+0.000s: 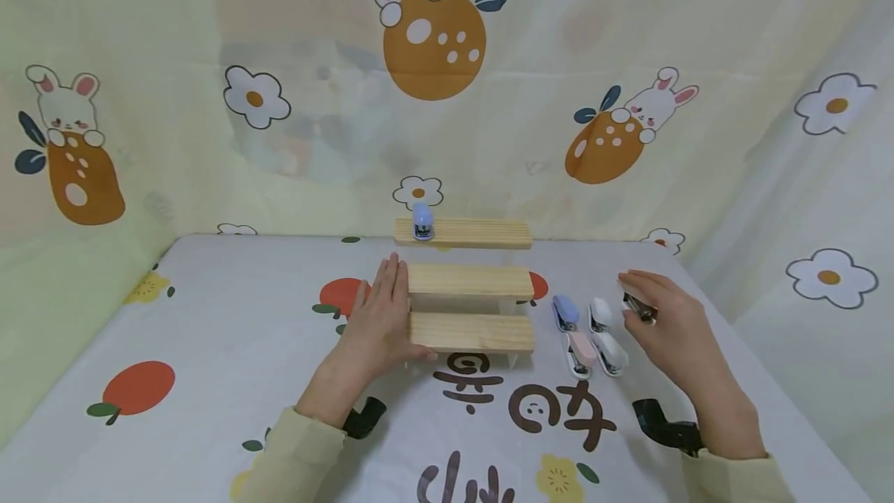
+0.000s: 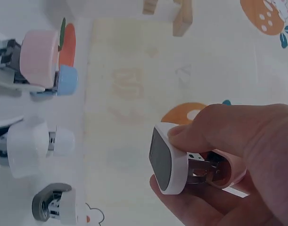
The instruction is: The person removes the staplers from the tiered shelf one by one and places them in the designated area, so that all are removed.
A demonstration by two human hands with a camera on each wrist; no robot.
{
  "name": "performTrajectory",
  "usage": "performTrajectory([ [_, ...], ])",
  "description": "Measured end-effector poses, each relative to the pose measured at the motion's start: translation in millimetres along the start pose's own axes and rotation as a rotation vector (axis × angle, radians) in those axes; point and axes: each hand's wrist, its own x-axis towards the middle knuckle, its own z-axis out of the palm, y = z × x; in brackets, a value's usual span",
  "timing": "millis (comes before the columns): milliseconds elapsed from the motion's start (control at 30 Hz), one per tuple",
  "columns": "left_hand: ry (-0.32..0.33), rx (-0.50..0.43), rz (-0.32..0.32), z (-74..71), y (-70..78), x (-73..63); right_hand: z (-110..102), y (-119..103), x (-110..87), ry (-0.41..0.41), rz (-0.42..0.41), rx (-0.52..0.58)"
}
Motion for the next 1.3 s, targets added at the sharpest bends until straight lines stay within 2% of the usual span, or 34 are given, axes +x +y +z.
performTrajectory([
  [433,0.001,-0.018,-0.012,1.3,-0.7,1.4,-3,25,-2.6,-0.052,0.099,-0.039],
  [933,0.035,-0.006,0.014,3.0,-1.3,0.9,6,48,-6.6,-0.307,0.211,-0.087],
  [1100,0.038,-0.008,0.017,2.8,-1.0,-0.2,10,52,-5.2,-0.368,0.253,-0.094],
  [1300,0.036,-0.003,0.013,3.2,-1.0,0.1,14,57,-6.5,-0.35,0.253,-0.094],
])
